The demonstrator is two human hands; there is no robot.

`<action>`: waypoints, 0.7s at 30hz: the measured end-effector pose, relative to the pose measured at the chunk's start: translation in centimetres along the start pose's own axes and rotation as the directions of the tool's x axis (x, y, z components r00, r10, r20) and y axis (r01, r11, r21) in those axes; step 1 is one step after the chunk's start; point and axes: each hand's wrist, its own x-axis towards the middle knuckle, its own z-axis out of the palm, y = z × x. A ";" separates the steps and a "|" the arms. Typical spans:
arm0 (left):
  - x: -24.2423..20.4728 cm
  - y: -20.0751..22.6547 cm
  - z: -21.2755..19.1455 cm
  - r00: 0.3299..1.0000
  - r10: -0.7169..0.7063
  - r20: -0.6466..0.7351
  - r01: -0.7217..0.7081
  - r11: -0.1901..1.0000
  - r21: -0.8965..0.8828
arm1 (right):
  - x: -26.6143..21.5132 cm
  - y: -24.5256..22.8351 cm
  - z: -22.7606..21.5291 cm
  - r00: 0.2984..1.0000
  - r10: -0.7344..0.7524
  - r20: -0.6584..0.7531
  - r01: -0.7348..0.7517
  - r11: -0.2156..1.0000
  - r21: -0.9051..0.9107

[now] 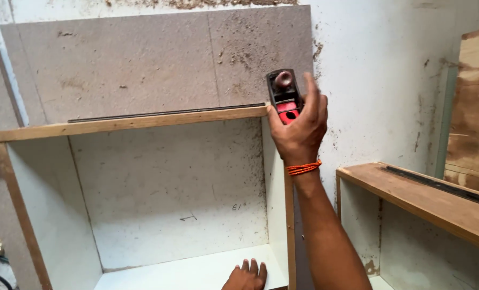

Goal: The person sits on the floor sanding the edges of wooden drawer boxes with a sanding block, working over the top edge and corners. They then use a utility knife to trim the edge banding along the box sides and resume sanding the trimmed edges.

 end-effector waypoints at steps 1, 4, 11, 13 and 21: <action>0.3 -0.2 0.6 0.998 0.029 -0.062 -0.026 0.999 0.047 | 0.2 -0.7 -0.5 0.999 0.035 -0.034 -0.033 0.998 0.049; 0.7 -0.4 0.8 0.997 0.026 -0.071 -0.023 0.999 0.044 | 0.3 0.1 -0.1 0.998 0.016 -0.063 -0.014 0.999 0.034; -1.0 1.1 -2.0 0.997 -0.037 -0.063 0.038 0.999 0.013 | 0.4 0.4 -0.1 0.995 0.094 0.033 -0.095 0.995 0.034; -0.9 0.8 -0.9 0.973 0.015 -0.231 0.013 0.993 0.116 | -0.1 1.0 0.1 0.999 0.042 -0.016 -0.041 0.999 0.022; -5.8 4.9 -5.8 0.966 -0.110 -0.235 0.165 0.959 0.231 | -9.0 3.0 -1.8 0.981 0.183 0.058 -0.185 0.982 0.026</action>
